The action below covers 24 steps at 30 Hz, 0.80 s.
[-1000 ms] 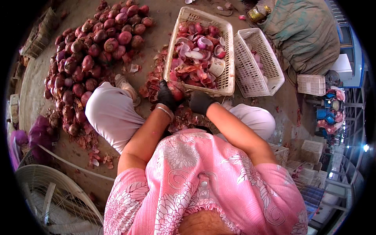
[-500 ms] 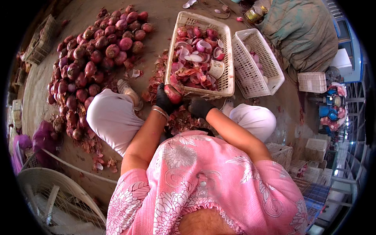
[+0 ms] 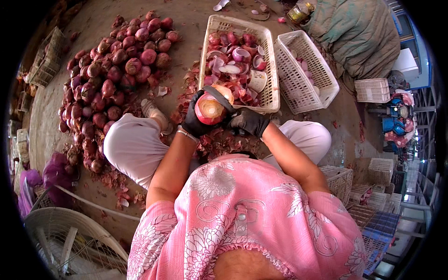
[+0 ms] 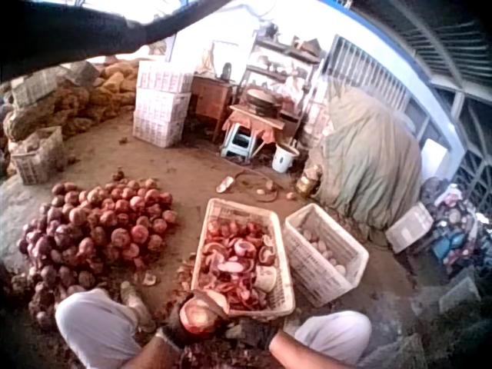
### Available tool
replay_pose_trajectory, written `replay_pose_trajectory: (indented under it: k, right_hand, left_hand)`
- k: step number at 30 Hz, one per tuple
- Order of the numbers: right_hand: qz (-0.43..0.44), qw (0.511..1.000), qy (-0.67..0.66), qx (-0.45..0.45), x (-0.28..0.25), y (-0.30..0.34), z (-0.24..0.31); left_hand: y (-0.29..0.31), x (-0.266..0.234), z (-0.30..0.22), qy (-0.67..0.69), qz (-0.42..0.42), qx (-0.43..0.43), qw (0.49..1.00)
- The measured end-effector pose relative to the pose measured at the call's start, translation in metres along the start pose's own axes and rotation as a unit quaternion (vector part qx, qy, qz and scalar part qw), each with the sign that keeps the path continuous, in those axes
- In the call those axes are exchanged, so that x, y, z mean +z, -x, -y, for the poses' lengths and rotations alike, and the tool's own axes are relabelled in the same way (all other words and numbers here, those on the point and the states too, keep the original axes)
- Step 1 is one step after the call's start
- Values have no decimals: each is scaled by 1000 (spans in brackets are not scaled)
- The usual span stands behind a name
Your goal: The person peels red onions by hand using a knife, removing the outer layers and placing the peeled onions into a basket.
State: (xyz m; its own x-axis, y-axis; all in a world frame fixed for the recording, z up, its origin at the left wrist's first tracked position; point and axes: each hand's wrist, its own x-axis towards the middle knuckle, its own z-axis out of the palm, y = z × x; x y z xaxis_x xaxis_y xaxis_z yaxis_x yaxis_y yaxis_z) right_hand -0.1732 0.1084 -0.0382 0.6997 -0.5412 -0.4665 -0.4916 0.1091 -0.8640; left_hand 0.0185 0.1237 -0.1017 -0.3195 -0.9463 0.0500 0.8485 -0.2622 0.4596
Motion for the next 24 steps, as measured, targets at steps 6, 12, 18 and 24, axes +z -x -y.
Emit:
replay_pose_trajectory:
  k: [6, 12, 18, 24]
  right_hand:
    - [-81, 992, -78, 57, 4, 4, 15]
    - [-391, 916, 12, -92, -13, -24, -55]
    - [-450, 865, 221, -7, -45, -55, -142]
    - [-420, 879, 225, -3, -20, -75, -110]
  left_hand:
    - [11, 70, -34, 129, -54, -52, 989]
    - [24, 115, -72, 217, -1, 67, 974]
    - [97, 110, -255, -85, -14, 380, 921]
    - [250, -163, -334, -213, -572, 349, 711]
